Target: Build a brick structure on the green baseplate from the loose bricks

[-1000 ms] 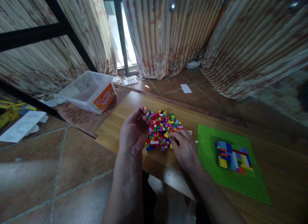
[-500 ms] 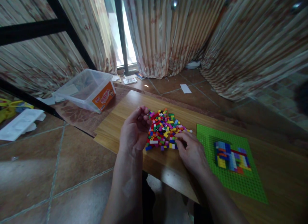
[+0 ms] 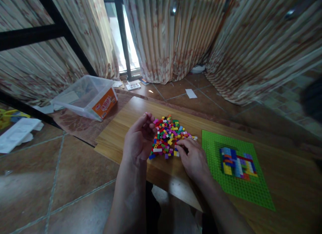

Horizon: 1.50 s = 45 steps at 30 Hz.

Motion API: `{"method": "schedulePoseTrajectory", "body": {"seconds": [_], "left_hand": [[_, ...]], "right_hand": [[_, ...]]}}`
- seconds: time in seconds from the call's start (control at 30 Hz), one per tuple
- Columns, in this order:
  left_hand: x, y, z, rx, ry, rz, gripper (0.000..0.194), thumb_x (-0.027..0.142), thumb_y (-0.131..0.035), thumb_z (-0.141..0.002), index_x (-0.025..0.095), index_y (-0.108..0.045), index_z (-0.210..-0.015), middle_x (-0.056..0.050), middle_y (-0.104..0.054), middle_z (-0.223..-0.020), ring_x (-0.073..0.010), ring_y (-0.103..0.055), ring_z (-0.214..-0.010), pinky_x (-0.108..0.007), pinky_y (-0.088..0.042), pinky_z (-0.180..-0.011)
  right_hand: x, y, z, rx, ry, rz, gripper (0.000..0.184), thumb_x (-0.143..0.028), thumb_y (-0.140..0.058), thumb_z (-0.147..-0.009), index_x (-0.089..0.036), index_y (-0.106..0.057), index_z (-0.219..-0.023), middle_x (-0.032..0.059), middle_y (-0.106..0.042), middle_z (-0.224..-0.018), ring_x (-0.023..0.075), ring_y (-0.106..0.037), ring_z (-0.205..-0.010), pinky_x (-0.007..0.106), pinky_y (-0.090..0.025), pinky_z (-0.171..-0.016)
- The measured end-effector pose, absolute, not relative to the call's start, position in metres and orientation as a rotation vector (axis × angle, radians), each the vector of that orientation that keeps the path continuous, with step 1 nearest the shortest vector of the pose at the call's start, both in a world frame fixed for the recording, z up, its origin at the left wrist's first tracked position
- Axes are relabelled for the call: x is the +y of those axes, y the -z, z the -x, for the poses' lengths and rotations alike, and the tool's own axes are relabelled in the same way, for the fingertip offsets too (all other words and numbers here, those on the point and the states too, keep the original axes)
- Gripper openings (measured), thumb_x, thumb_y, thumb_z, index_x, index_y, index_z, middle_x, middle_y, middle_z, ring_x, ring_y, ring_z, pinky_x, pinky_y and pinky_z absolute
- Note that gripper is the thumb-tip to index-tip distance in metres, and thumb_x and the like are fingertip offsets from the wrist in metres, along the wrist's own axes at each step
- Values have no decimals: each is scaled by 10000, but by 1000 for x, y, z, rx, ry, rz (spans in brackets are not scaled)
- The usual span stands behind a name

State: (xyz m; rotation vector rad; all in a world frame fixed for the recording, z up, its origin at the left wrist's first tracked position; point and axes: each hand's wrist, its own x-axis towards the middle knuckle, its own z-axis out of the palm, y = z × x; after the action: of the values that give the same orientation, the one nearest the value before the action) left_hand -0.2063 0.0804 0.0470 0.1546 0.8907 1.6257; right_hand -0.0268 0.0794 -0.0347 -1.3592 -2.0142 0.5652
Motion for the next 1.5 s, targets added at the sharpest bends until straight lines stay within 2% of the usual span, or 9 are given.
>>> {"method": "schedulePoseTrajectory", "body": {"seconds": [0.17,0.3,0.4,0.57,0.77,1.0,1.2,1.33,1.5], "left_hand": [[80,-40,196,1213,-1441,-695,172,283,-751,-744,128,-692,-788,-4,-643,-710,-74,-547,-592,-160,-434,-552],[77,-30,183,1253,-1140,-1039,230,360,-678,-817,130,-676,-836,-9,-636,-735,-113,-573,-649,-198,-447,-578],[76,-24,173,1145,-1010,-1130,263,386,-638,-847,125,-671,-862,-26,-641,-744,-136,-592,-678,-219,-455,-591],[77,-19,160,1141,-1040,-1158,204,324,-594,-856,136,-672,-848,-28,-654,-753,-139,-595,-684,-245,-485,-641],[76,-21,154,1291,-1015,-1357,208,233,-509,-870,160,-701,-839,-29,-670,-742,-154,-620,-681,-250,-492,-634],[80,-17,152,1347,-1046,-1378,232,162,-487,-858,177,-712,-913,-32,-689,-777,-144,-626,-674,-231,-484,-618],[80,-12,151,1356,-1044,-1378,199,234,-532,-864,179,-721,-833,-29,-693,-770,-143,-622,-687,-222,-489,-618],[80,-12,149,1347,-1076,-1283,181,199,-538,-849,172,-706,-787,-17,-668,-699,-136,-617,-650,-220,-501,-606],[83,-21,144,1299,-1081,-882,167,120,-539,-838,154,-643,-712,2,-624,-608,-120,-608,-574,-214,-522,-564]], "right_hand": [[76,30,25,-1652,-789,1260,105,-289,-609,-891,-230,-693,-914,35,-702,-938,190,-651,-880,322,-509,-769],[71,27,25,-1475,-811,1153,135,-287,-646,-889,-238,-696,-1004,33,-713,-990,175,-670,-913,316,-531,-798],[69,23,24,-1476,-691,1089,160,-230,-637,-896,-257,-696,-1043,24,-710,-1010,162,-668,-932,314,-537,-825],[67,15,21,-1549,-455,1092,188,-158,-616,-898,-251,-700,-1039,18,-710,-987,153,-666,-921,307,-548,-822],[68,11,24,-1592,-361,1071,212,-124,-587,-906,-229,-710,-1043,36,-719,-987,165,-679,-933,312,-563,-827],[69,17,26,-1618,-381,1103,244,-140,-546,-923,-230,-700,-1089,50,-718,-1016,176,-681,-956,323,-566,-843],[69,18,23,-1649,-403,1115,256,-139,-526,-933,-233,-679,-1116,50,-711,-1052,170,-674,-991,316,-564,-856],[69,15,24,-1663,-372,1084,271,-119,-525,-928,-229,-691,-1112,57,-710,-1053,175,-669,-1011,325,-558,-876],[71,15,22,-1579,-402,1098,230,-155,-558,-921,-235,-718,-1065,51,-709,-1019,175,-672,-960,338,-558,-857]]}}
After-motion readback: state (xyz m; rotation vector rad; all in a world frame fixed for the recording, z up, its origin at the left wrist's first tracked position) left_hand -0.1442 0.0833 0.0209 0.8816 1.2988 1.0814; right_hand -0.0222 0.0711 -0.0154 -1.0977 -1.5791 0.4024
